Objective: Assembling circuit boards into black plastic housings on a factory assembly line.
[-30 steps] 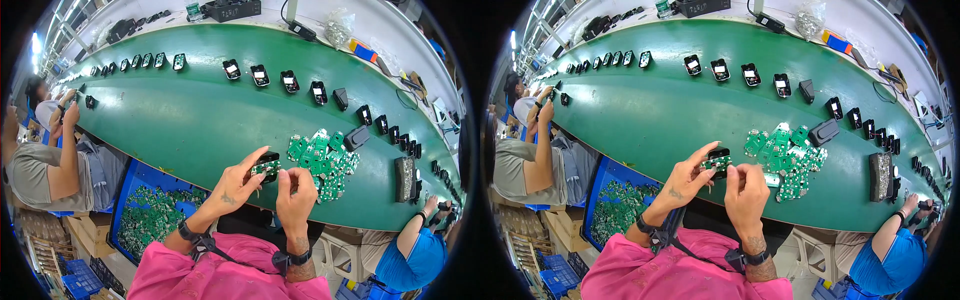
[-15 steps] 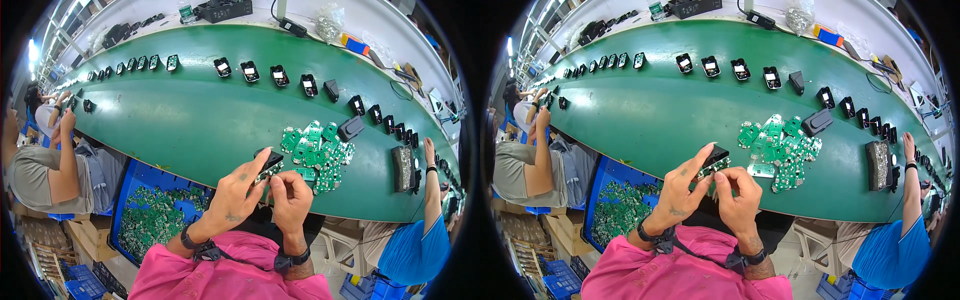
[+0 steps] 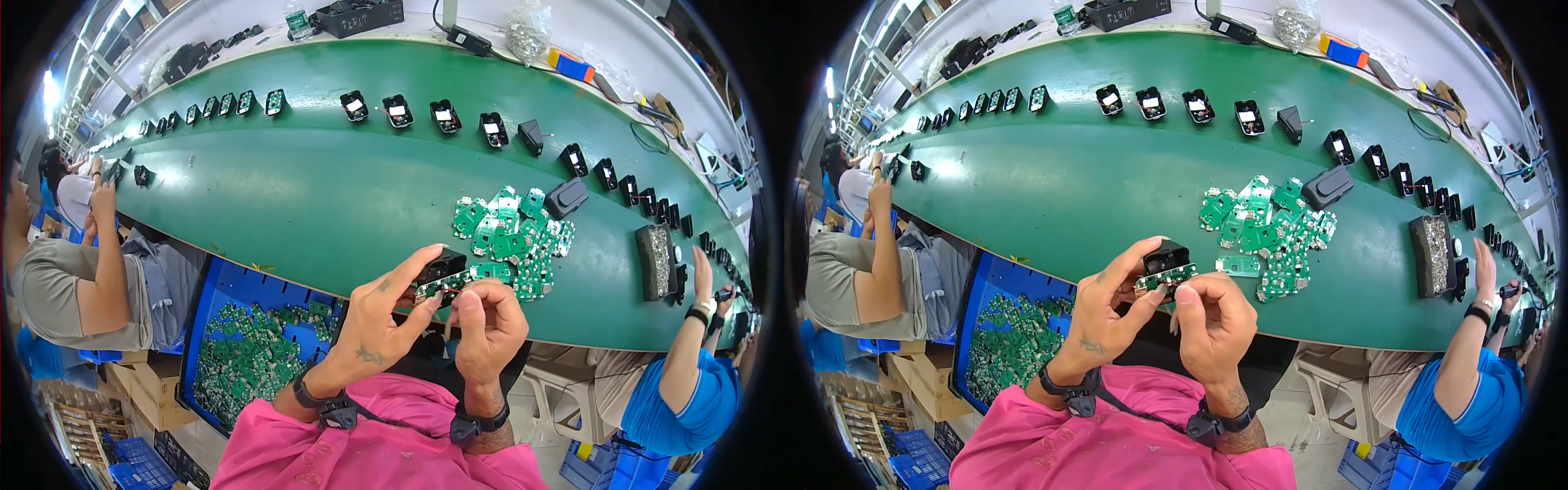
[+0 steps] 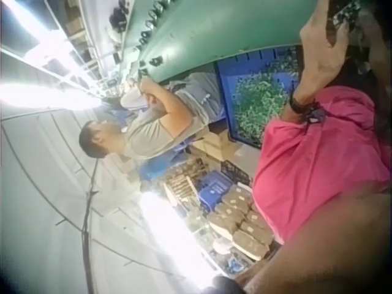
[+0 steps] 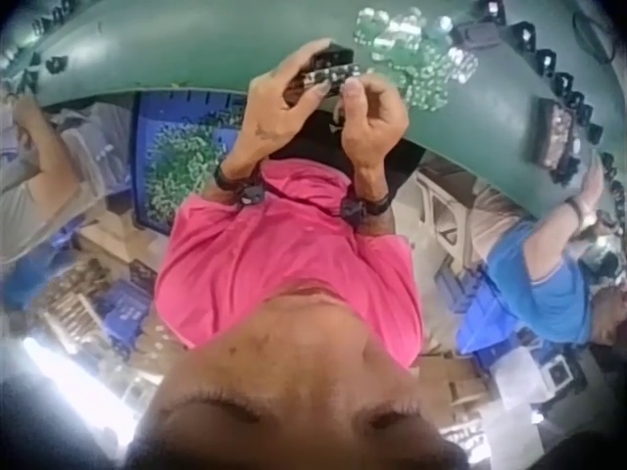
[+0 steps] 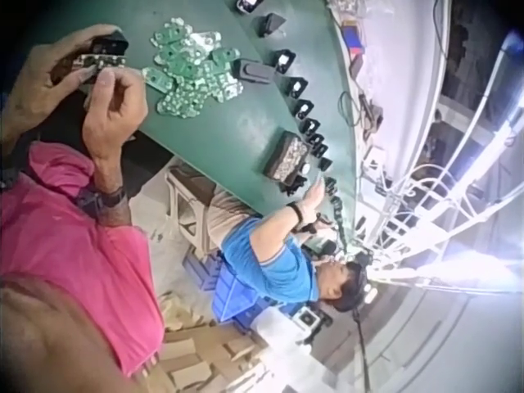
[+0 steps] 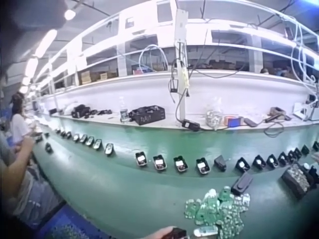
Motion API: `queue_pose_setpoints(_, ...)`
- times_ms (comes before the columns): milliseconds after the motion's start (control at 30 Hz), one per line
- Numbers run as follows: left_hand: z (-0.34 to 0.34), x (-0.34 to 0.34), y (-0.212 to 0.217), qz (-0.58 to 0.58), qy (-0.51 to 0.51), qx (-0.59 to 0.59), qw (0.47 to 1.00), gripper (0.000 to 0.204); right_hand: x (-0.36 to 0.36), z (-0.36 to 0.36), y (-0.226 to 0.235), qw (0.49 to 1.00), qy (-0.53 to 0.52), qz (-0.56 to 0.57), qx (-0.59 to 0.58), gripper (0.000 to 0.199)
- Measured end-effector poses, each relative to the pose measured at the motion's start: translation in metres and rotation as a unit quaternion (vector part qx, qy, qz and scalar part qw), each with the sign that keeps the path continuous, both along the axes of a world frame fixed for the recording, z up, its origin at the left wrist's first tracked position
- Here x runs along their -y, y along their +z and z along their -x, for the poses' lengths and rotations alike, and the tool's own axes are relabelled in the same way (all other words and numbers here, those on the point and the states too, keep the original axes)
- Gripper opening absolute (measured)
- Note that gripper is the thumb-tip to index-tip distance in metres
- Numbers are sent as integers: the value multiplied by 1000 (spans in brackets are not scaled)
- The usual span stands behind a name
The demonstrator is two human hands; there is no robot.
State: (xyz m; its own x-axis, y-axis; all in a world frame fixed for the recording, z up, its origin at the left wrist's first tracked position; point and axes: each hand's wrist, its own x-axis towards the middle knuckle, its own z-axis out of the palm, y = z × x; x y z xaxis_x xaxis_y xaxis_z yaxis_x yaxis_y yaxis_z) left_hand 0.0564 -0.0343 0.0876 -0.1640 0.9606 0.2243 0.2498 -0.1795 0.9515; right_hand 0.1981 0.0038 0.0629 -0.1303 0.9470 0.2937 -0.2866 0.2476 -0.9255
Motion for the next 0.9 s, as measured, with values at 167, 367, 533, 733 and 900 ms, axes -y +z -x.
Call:
queue_pose_setpoints(167, 4, 6, 4, 23, -13, -11, 1000, 53, -2, -10, -1, 999, 50, -1, 17, 24)
queue_pose_setpoints(367, 2, 10, 6, 21, -16, -20, 999, 54, -6, -11, 1, 989, 19, -117, 85, 21)
queue_pose_setpoints(533, -1, 10, 9, 23, -22, -51, 998, 54, -5, -14, -2, 987, 21, -126, 96, 20)
queue_pose_setpoints(733, -9, 12, 6, -4, 14, -96, 995, 55, 2, -12, 2, 987, 11, -117, 108, 10)
queue_pose_setpoints(900, -14, 9, 2, -93, 78, -192, 974, 58, 9, -12, 15, 952, -93, -141, 255, 7)
